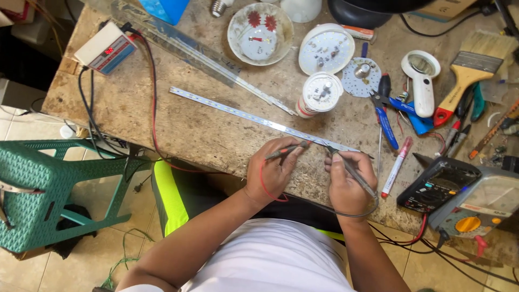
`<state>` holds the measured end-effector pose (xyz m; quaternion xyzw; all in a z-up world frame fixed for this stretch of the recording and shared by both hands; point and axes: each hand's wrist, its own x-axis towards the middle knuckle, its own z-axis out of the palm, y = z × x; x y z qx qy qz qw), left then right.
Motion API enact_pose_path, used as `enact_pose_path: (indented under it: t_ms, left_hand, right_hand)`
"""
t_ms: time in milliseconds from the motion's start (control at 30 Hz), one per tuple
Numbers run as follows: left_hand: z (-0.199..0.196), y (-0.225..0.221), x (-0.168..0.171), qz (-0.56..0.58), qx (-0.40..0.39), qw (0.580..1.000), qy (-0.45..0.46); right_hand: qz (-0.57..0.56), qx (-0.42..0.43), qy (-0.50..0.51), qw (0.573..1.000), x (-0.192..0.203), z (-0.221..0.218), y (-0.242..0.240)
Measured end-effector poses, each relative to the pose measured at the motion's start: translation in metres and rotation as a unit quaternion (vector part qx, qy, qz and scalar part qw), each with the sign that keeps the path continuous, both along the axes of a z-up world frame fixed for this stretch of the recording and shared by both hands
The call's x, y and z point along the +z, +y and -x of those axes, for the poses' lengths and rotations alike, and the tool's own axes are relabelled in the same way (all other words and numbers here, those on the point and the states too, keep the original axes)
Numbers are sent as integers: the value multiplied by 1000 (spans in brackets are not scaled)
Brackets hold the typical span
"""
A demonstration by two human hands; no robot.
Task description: Testing individual LEDs on a strip using multimeter probes to check for functionality.
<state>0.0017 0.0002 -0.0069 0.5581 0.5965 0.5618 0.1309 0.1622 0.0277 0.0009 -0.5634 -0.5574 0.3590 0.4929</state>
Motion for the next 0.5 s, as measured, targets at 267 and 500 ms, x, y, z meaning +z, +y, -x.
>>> enact_pose_path:
  t_ms: [267, 500]
  left_hand:
    - [9, 0, -10, -33, -9, 999, -2]
    - [10, -2, -12, -26, 28, 999, 3]
  right_hand:
    - [-12, 22, -38, 999, 0, -4, 2]
    - [-24, 59, -56, 996, 9, 6, 2]
